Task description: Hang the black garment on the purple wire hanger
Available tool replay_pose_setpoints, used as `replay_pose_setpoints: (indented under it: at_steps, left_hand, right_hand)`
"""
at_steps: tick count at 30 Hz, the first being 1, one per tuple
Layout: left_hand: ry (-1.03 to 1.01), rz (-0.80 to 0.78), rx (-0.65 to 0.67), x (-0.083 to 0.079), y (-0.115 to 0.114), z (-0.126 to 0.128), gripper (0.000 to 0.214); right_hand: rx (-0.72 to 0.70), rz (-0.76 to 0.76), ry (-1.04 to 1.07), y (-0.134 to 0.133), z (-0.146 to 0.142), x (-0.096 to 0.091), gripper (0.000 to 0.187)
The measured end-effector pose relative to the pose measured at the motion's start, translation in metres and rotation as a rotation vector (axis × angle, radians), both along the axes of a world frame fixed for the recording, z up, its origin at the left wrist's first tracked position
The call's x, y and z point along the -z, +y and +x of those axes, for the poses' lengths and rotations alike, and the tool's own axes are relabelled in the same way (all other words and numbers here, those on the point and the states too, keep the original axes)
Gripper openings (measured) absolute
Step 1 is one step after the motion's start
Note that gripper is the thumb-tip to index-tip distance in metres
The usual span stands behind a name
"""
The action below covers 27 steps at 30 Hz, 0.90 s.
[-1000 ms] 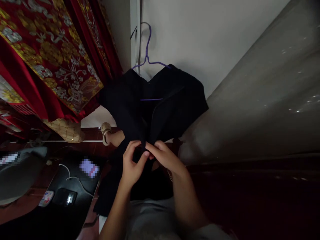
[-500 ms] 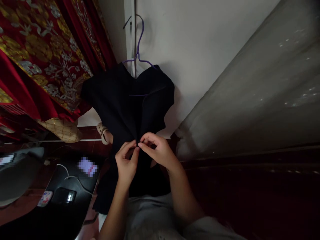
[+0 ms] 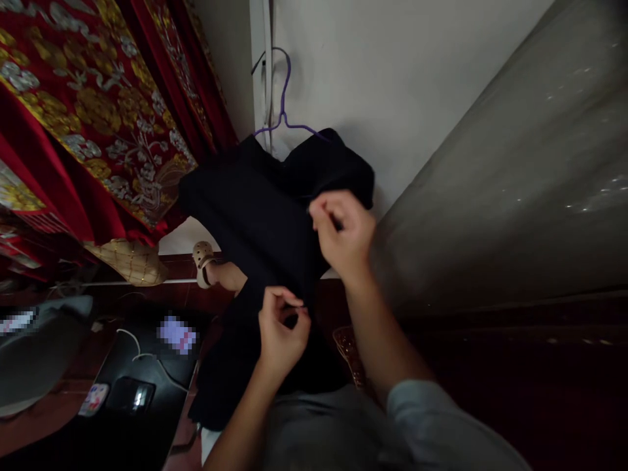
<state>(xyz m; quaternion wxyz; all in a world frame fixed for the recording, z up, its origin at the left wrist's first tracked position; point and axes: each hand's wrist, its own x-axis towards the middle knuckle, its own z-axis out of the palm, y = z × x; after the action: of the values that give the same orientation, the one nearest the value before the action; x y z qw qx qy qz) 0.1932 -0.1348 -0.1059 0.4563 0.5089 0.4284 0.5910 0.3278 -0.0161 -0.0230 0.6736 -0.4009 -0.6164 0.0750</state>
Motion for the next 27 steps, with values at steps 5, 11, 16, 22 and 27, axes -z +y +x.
replay_pose_setpoints:
  at_steps: [5, 11, 16, 22, 27]
  left_hand:
    - [0.144, 0.055, 0.066, 0.006, -0.004, 0.013, 0.023]
    - [0.332, 0.379, 0.12, -0.06, 0.041, -0.019, 0.045]
    - [0.429, 0.735, 0.009, -0.147, 0.132, -0.029, 0.031]
    - [0.57, 0.771, 0.073, -0.174, 0.177, -0.012, 0.037]
    - [0.378, 0.644, 0.059, -0.179, 0.189, -0.013, 0.044]
  right_hand:
    - [0.071, 0.215, -0.069, 0.081, 0.012, -0.062, 0.027]
    - [0.0, 0.168, -0.151, 0.065, 0.012, -0.057, 0.025]
    - [-0.019, 0.156, -0.177, 0.056, 0.013, -0.053, 0.025]
    - [0.023, 0.159, -0.262, 0.045, 0.012, -0.066, 0.027]
    - [0.067, 0.223, -0.405, 0.055, 0.011, -0.044, 0.027]
